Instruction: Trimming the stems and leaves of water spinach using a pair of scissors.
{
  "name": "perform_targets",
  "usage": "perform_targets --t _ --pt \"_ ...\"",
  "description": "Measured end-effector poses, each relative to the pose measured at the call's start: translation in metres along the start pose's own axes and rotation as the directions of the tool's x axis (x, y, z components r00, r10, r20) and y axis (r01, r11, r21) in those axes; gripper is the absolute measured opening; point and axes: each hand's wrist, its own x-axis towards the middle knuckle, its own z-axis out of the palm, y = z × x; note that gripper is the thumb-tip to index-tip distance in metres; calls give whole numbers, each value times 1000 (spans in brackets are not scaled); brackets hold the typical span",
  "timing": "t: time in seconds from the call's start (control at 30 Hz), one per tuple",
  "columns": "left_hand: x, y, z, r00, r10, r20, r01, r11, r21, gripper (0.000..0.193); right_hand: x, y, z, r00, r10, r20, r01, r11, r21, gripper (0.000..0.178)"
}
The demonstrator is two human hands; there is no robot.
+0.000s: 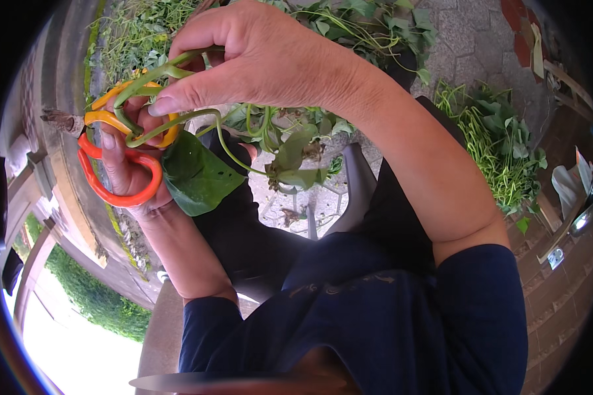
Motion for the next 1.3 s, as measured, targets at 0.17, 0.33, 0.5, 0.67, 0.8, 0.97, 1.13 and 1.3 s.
perform_targets --t 0.17,0.33,0.5,0.67,0.8,0.97,1.13,1.3 --pt "5 -6 6 999 -17 38 20 997 -74 36 -2 5 3 983 179 -47 -164 959 233 20" --pt "10 -10 3 995 -91 -41 92 995 32 28 5 -16 -12 858 352 -374 -102 831 547 25" --pt "9 -27 -3 954 -217 -208 268 927 264 29 -1 -5 -40 830 319 -458 164 646 746 26" --pt "10 -32 -17 959 -269 -90 280 855 436 29 5 -16 -36 753 314 -577 310 605 734 25" --pt "9 -32 -14 947 -301 -116 322 884 338 29 -2 -19 -26 761 259 -595 399 537 744 27" --pt "12 -33 -24 931 -354 -91 363 865 346 30 -2 3 -54 924 221 -311 240 296 924 32" --pt "16 -32 -26 917 -369 -151 396 890 225 30 -9 4 -71 978 120 -172 148 189 971 36" --pt "15 -11 -23 924 -320 -207 356 920 164 27 -12 6 -80 980 139 -143 117 182 976 35"
